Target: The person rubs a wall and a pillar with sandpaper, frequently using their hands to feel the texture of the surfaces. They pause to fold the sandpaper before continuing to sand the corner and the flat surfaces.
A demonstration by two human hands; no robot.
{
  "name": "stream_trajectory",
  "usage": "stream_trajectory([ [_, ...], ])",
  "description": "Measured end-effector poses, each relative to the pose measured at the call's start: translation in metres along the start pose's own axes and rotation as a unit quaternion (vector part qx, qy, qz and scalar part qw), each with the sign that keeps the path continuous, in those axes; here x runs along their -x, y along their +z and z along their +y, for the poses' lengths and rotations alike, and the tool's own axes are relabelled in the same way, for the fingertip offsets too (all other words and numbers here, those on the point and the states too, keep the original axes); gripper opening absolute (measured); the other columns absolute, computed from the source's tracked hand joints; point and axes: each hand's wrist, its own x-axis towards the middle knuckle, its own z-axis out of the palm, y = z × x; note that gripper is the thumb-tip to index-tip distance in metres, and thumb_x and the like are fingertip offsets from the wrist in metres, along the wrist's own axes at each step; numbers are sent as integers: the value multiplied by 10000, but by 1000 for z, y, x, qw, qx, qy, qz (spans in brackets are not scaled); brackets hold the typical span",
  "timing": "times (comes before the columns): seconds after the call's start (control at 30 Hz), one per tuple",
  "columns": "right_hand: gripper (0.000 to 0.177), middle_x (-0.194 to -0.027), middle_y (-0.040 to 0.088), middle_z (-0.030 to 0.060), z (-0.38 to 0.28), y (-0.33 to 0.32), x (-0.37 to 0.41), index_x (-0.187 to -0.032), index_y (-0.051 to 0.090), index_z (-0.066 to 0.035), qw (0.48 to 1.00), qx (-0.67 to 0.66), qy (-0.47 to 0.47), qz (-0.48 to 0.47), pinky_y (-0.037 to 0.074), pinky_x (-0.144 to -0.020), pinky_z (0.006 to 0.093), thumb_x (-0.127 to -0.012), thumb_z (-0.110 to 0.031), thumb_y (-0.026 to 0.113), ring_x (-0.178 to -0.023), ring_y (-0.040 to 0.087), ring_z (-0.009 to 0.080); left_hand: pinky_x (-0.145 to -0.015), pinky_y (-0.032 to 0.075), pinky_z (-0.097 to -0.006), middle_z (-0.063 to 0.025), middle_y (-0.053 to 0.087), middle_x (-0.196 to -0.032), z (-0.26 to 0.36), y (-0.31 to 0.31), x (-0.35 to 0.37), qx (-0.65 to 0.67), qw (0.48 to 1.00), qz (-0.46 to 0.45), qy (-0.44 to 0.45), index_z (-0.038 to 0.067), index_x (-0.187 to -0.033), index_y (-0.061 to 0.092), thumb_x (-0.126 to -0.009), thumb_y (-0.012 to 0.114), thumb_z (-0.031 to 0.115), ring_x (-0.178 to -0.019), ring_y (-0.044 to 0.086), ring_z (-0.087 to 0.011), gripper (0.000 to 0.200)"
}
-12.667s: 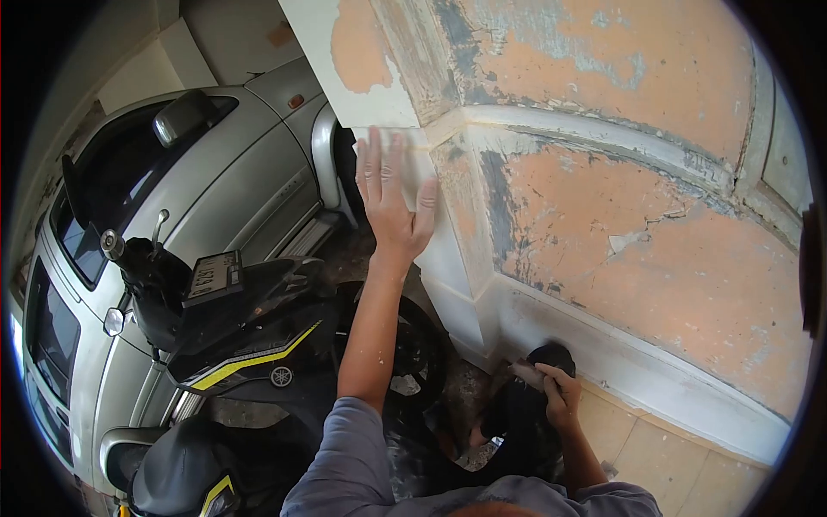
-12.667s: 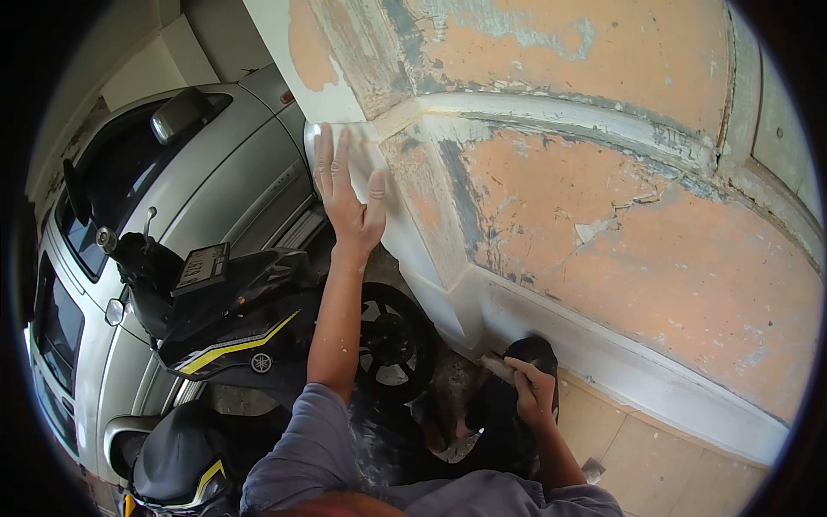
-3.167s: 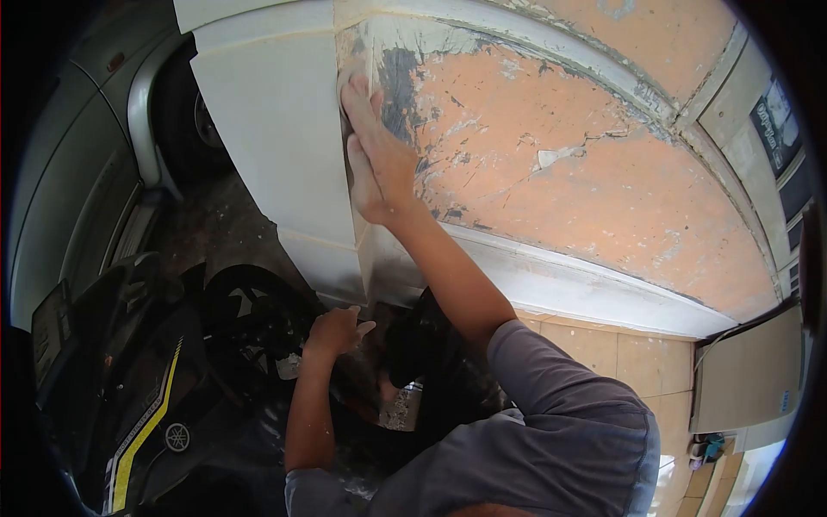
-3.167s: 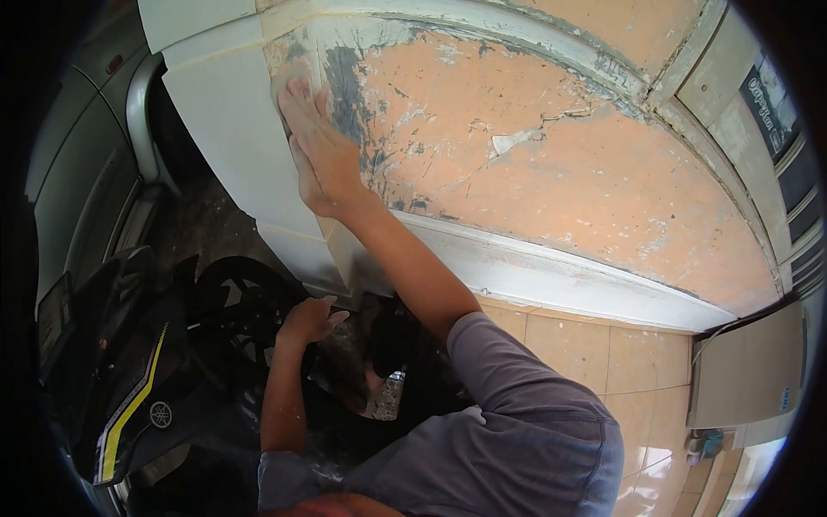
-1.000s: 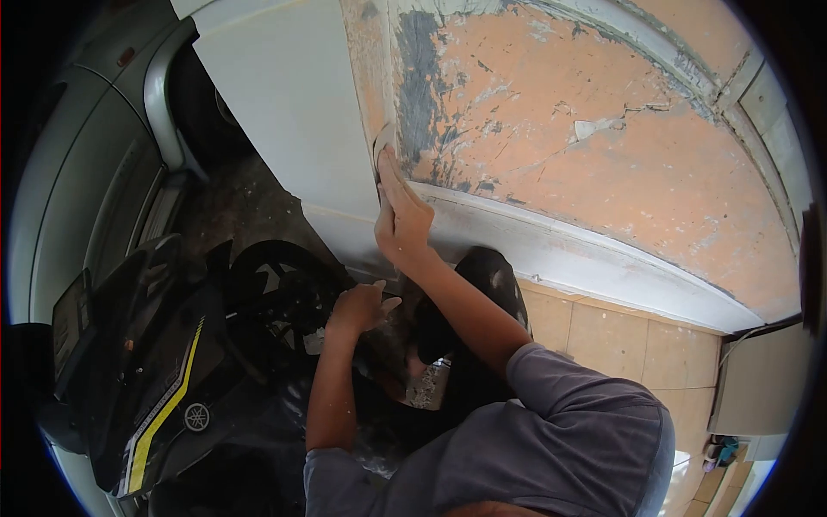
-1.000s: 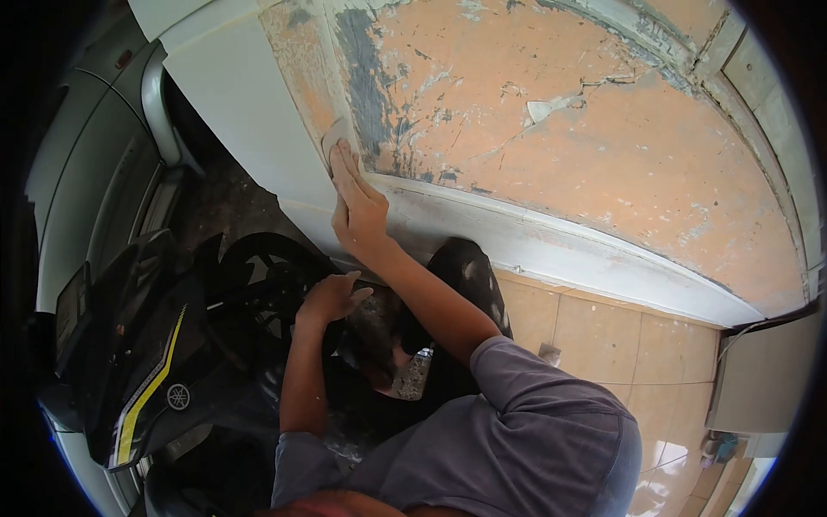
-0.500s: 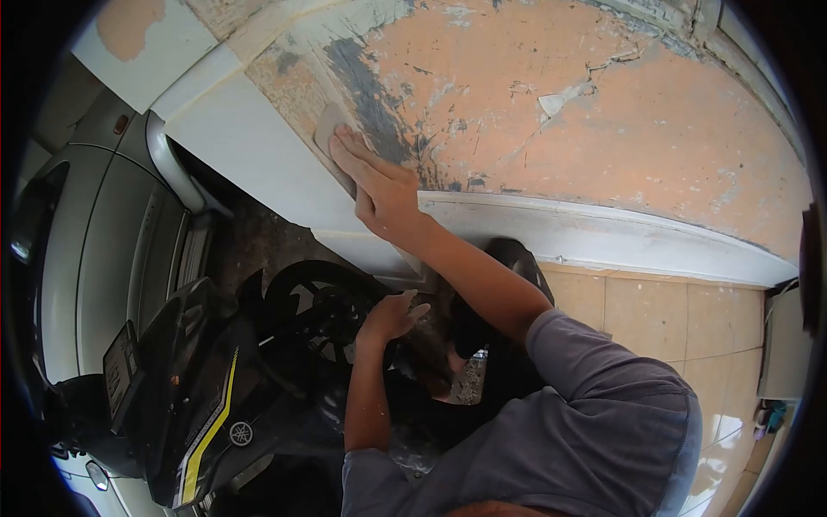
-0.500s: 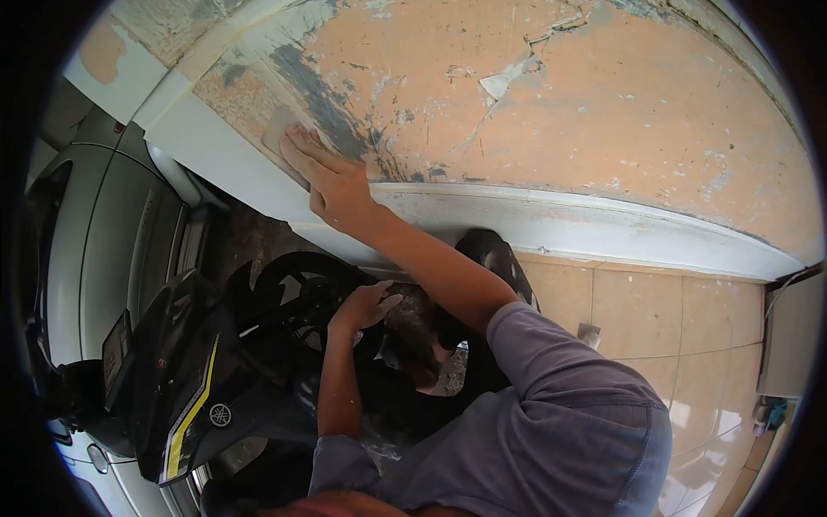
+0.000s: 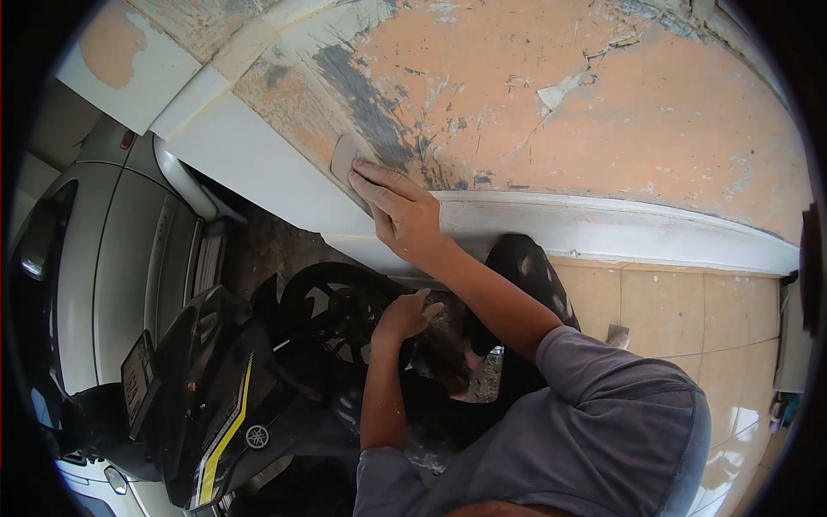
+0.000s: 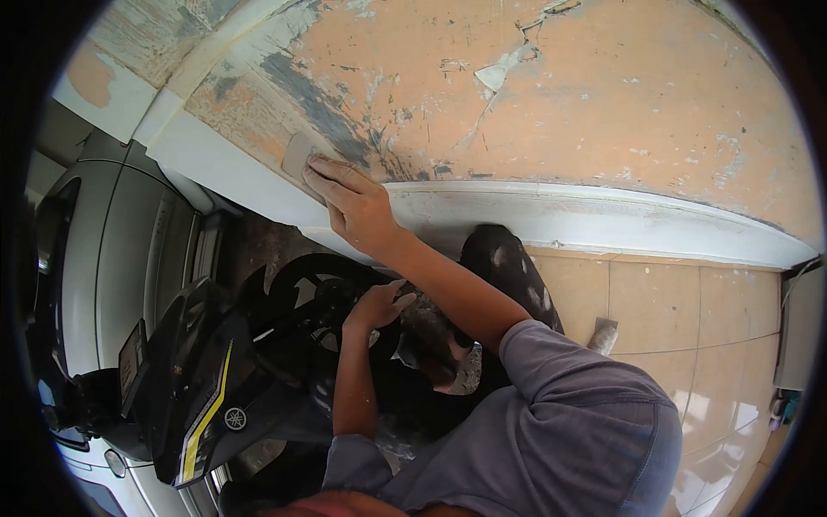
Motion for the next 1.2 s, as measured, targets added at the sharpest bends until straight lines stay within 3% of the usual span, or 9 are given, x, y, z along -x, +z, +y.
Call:
stream_trajectory([
  [0.2, 461, -1330, 565, 163, -2, 4, 8, -1218, 628, -20, 1000, -24, 19, 5, 492, -996, 374, -781, 121, 589, -1208, 566, 325, -923, 474, -462, -270, 642, -1112, -1, 1, -1, -13, 1000, 2, 8, -47, -1272, 545, -934, 547, 445, -1075, 609, -399, 597],
  [0.37, 511, -1409, 490, 185, 17, 4, 13, -1312, 539, 12, 996, -60, -30, -64, 438, -1070, 377, -812, 97, 595, -1300, 486, 327, -957, 454, -441, -280, 623, -1145, 0, 0, 2, 2, 1000, 1, -11, -18, -1313, 528, -927, 569, 422, -1103, 591, -407, 586],
  [0.5, 514, -1420, 480, 185, 20, -3, 12, -1315, 538, 9, 992, -113, -2, -58, 441, -1064, 390, -812, 103, 589, -1297, 491, 321, -962, 452, -437, -281, 616, -1164, 7, -5, 4, -2, 1000, -7, -21, -37, -1306, 527, -927, 571, 426, -1115, 591, -398, 600],
  [0.67, 528, -1390, 513, 174, 32, -6, 8, -1282, 564, 13, 993, -39, -88, -62, 467, -1026, 387, -765, 118, 596, -1249, 532, 326, -967, 450, -432, -284, 613, -1168, 5, -2, 1, -2, 1000, -16, -17, -36, -1307, 527, -930, 567, 426, -1121, 589, -395, 597],
  [0.87, 467, -1320, 575, 172, 32, -1, 7, -1204, 632, 0, 995, -27, -86, -31, 500, -950, 361, -758, 135, 607, -1123, 608, 320, -971, 449, -430, -278, 617, -1170, 5, -1, 1, -7, 1000, -17, -19, -37, -1309, 525, -930, 564, 427, -1126, 587, -395, 599],
  [1.0, 423, -1327, 570, 170, 29, -2, 9, -1191, 638, 0, 997, -39, -55, -28, 500, -954, 362, -778, 94, 644, -1121, 607, 318, -970, 449, -431, -275, 619, -1167, 6, -2, 2, 0, 1000, -12, -14, -40, -1304, 529, -930, 565, 423, -1123, 589, -394, 596],
  [1.07, 374, -1328, 572, 167, 35, -1, 10, -1164, 648, 5, 995, 15, -90, -46, 498, -950, 358, -793, 45, 683, -1150, 601, 325, -970, 448, -433, -276, 619, -1165, 6, -3, 3, -1, 1000, -11, -12, -40, -1306, 528, -930, 565, 422, -1121, 590, -394, 596],
  [1.2, 417, -1383, 542, 129, 35, 2, 8, -1226, 624, -37, 995, 3, -98, -24, 474, -924, 364, -820, 57, 626, -1247, 553, 280, -968, 448, -435, -279, 620, -1159, 3, -1, 2, 4, 1000, -6, -13, -42, -1305, 528, -929, 567, 421, -1117, 591, -398, 598],
])
